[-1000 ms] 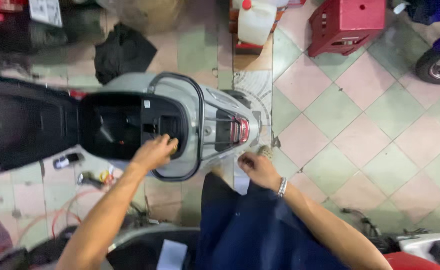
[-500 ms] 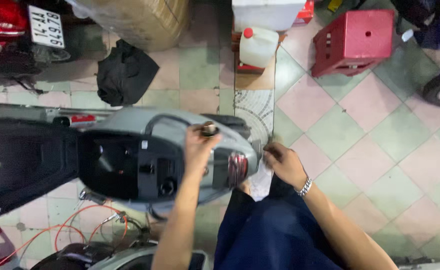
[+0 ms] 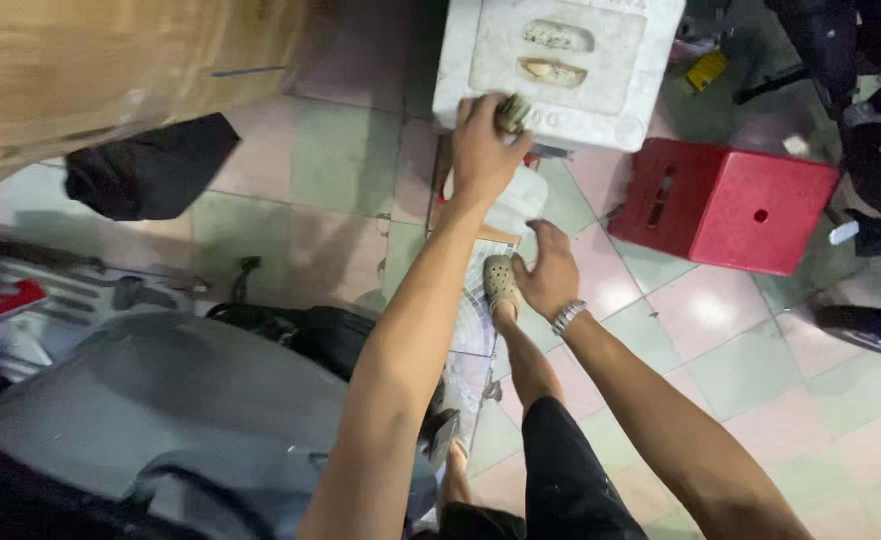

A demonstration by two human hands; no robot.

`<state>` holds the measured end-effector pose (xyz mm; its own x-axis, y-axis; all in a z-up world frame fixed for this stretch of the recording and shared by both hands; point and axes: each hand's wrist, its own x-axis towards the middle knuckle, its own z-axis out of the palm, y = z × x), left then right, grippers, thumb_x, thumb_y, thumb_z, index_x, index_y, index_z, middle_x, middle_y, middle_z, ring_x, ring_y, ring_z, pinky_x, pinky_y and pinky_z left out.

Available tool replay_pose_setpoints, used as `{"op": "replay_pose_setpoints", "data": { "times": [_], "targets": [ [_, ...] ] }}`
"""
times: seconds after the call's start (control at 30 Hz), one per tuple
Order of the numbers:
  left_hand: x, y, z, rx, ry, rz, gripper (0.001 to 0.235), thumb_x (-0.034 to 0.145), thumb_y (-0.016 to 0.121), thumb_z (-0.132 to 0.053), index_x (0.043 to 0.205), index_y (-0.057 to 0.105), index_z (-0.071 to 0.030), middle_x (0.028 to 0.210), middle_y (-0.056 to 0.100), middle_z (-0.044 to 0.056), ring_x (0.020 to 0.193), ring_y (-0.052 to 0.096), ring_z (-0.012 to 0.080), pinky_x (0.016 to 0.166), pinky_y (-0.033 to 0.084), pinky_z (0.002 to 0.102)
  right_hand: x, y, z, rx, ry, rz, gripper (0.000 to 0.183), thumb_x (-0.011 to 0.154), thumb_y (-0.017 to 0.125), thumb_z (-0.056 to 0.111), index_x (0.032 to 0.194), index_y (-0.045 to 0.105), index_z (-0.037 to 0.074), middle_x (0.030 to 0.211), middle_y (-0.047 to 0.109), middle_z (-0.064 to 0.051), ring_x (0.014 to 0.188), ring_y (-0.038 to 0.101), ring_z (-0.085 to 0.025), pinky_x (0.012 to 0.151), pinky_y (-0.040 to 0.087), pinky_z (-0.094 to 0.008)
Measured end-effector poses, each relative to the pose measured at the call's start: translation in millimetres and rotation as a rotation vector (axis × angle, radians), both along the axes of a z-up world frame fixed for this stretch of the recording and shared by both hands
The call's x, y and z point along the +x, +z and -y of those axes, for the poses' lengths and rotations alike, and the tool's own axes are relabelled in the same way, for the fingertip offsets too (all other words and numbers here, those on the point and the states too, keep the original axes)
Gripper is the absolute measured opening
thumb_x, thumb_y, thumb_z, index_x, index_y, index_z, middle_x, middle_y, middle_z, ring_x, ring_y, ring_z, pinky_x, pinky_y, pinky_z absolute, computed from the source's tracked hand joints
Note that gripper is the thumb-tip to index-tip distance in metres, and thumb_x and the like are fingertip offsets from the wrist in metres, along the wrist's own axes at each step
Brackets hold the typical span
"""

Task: The person removes a side mirror from a scooter, retrieves a wrench from a wall-mounted tool rack, and uses it to tighten the mirror's mounting bolt. After securing the mirror, the person opens the seat compartment, retrieves a plastic fuel container, and pours fuel into the scooter's tank.

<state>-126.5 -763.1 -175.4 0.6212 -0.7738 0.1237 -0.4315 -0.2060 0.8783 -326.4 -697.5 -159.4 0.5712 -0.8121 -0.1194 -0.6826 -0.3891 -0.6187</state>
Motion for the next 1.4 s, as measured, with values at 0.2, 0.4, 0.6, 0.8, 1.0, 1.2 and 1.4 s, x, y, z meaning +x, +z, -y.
{"op": "replay_pose_setpoints", "data": {
  "times": [0.2, 0.4, 0.6, 0.8, 1.0, 1.2, 1.4],
  "targets": [
    [0.5, -10.5, 61.3, 0.148, -0.141, 0.125, 0.079, 0.074, 0.086, -0.028, 0.144, 0.049, -0.018, 0.133, 0.051, 0.016, 0.114, 0.064, 0.0337, 0.088, 0.056, 0.04, 42.4, -73.7, 41.8, 0.009, 0.207, -0.263, 0.069, 0.076, 0.079, 0.021, 0.136, 0.05, 0.003, 0.134, 0.058, -0.02, 0.126, 0.05, -0.039, 0.097, 0.042, -0.052],
    [7.9, 16.9, -54.9, 0.087, 0.175, -0.244, 0.049, 0.094, 0.075, -0.024, 0.137, 0.055, -0.009, 0.117, 0.069, 0.014, 0.1, 0.069, 0.0256, 0.085, 0.055, 0.037, 45.9, -100.9, 78.5, 0.224, 0.158, -0.321, 0.078, 0.086, 0.077, 0.036, 0.151, 0.044, 0.008, 0.098, 0.071, -0.023, 0.093, 0.067, -0.042, 0.084, 0.05, -0.054],
    [-49.2, 76.1, -265.2, 0.08, 0.473, -0.276, 0.012, 0.096, 0.07, -0.014, 0.103, 0.067, -0.005, 0.096, 0.073, 0.006, 0.083, 0.07, 0.0164, 0.075, 0.055, 0.031, 25.6, -3.9, 77.6, 0.259, 0.165, -0.139, 0.07, 0.09, 0.075, 0.041, 0.144, 0.055, 0.001, 0.115, 0.07, -0.029, 0.108, 0.071, -0.037, 0.09, 0.056, -0.047],
    [-132.9, 144.4, -425.1, 0.078, 0.521, -0.558, 0.014, 0.089, 0.069, -0.009, 0.103, 0.069, -0.006, 0.098, 0.074, 0.006, 0.078, 0.07, 0.0138, 0.06, 0.053, 0.028, 15.4, 194.5, -51.8, -0.013, 0.575, -0.321, 0.069, 0.083, 0.077, 0.039, 0.141, 0.062, 0.004, 0.099, 0.072, -0.03, 0.091, 0.074, -0.04, 0.087, 0.058, -0.048],
    [-188.9, 203.7, -578.2, -0.066, 0.586, -0.467, 0.017, 0.092, 0.072, -0.011, 0.108, 0.071, -0.004, 0.097, 0.074, 0.01, 0.084, 0.071, 0.0171, 0.074, 0.056, 0.03, -18.0, 367.3, -234.4, -0.168, 0.817, -0.242, 0.073, 0.069, 0.084, 0.035, 0.136, 0.066, 0.013, 0.082, 0.074, -0.017, 0.078, 0.074, -0.029, 0.088, 0.055, -0.045],
    [-233.8, 228.3, -772.1, -0.061, 0.736, -0.641, 0.021, 0.092, 0.071, -0.017, 0.108, 0.071, -0.003, 0.1, 0.077, 0.009, 0.091, 0.072, 0.0154, 0.075, 0.057, 0.031, -16.1, 445.2, -401.6, 0.147, 0.542, -0.448, 0.072, 0.078, 0.087, 0.024, 0.147, 0.068, 0.022, 0.1, 0.077, -0.017, 0.088, 0.076, -0.028, 0.09, 0.06, -0.041],
    [-234.8, 213.8, -940.4, -0.141, 1.069, -0.596, 0.02, 0.09, 0.068, -0.014, 0.106, 0.073, -0.003, 0.092, 0.078, 0.008, 0.082, 0.074, 0.0143, 0.075, 0.059, 0.028, 15.0, 477.6, -576.9, 0.374, 0.62, -0.139, 0.061, 0.073, 0.086, 0.007, 0.133, 0.071, 0.006, 0.12, 0.076, -0.019, 0.109, 0.073, -0.025, 0.089, 0.059, -0.043]
  ]
}}
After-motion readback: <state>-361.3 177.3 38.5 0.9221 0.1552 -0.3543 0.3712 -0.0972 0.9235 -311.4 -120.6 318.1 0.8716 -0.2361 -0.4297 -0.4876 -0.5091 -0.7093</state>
